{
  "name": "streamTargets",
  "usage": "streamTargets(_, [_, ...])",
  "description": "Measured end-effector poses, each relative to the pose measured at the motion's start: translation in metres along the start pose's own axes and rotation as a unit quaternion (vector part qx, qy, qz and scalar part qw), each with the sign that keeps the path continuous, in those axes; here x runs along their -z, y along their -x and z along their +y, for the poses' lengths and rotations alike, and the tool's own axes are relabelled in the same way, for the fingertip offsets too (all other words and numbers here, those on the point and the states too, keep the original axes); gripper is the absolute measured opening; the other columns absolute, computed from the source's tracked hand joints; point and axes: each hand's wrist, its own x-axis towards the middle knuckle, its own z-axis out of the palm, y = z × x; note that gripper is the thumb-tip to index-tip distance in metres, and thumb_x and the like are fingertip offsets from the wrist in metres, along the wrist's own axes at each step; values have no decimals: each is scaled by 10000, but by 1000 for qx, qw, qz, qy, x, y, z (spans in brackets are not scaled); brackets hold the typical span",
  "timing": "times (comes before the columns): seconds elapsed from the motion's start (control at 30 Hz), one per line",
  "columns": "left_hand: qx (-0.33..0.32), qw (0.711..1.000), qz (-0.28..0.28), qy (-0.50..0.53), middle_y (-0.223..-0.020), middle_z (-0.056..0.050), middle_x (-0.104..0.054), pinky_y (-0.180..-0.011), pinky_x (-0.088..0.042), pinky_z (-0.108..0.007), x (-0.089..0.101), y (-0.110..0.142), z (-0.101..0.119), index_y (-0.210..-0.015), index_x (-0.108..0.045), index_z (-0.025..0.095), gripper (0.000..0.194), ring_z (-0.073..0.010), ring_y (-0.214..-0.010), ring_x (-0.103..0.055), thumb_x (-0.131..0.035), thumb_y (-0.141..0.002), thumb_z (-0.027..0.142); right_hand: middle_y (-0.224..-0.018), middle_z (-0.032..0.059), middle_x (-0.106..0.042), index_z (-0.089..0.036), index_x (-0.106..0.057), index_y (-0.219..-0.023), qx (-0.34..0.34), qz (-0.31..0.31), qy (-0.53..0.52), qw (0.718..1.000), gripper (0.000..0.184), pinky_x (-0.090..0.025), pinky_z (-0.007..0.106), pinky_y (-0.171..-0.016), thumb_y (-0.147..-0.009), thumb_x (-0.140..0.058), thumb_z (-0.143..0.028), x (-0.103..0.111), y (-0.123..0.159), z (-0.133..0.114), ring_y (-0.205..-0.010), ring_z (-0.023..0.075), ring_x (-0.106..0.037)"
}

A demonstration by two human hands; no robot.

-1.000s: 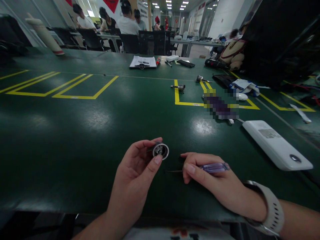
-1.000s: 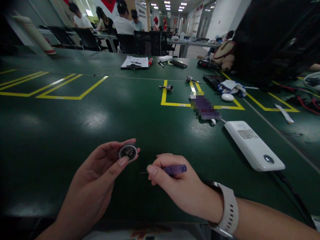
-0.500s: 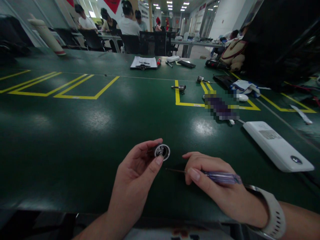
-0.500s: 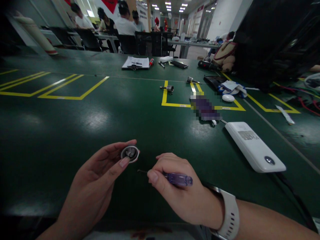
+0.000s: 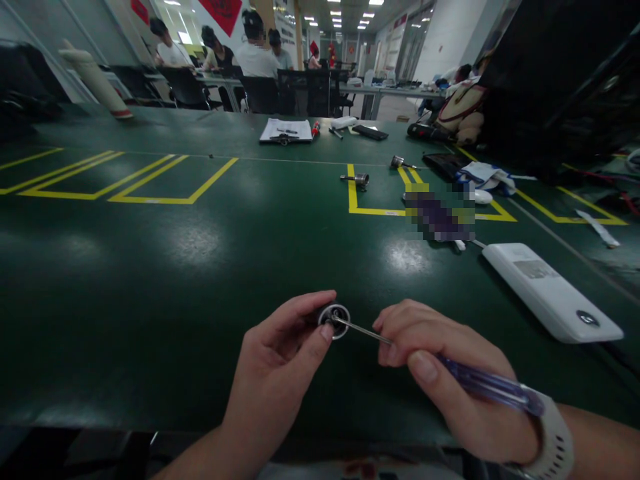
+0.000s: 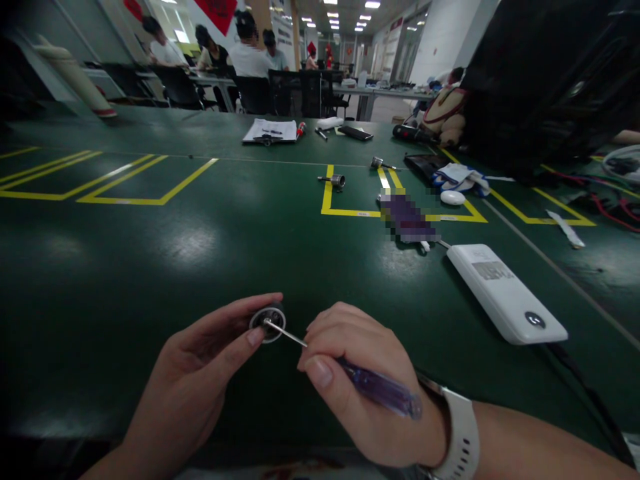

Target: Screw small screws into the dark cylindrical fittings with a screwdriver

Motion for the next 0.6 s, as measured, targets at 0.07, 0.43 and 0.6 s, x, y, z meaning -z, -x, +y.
streamTargets(0.07, [-8,1000,-4,-17,-939,-57,-709,-739,-539,-237,0,0,0,-953,-696,197,254,-174,-840,-656,-670,-701,185,-730,57,-625,-146,-601,-847,10,-6,22,1000,144,-497,369,-752,-823,-465,-105,-1,-2,-1,-753,177,-599])
streamTargets(0.43, [-77,994,-21,-81,-979,-39,-707,-764,-559,-258,1,-2,0,-906,-715,243,228,-177,-871,-663,-633,-709,162,-714,77,-641,-97,-594,-840,74,-35,78,994,115,-493,353,-759,-819,-482,-80,-7,-3,2,-746,168,-592])
streamTargets(0.6, [-83,992,-14,-89,-993,-44,-703,-765,-563,-257,1,-2,-1,-920,-713,238,247,-181,-877,-665,-635,-703,151,-717,77,-631,-96,-592,-830,54,-42,67,995,115,-490,352,-751,-823,-478,-86,-6,-2,0,-753,170,-591])
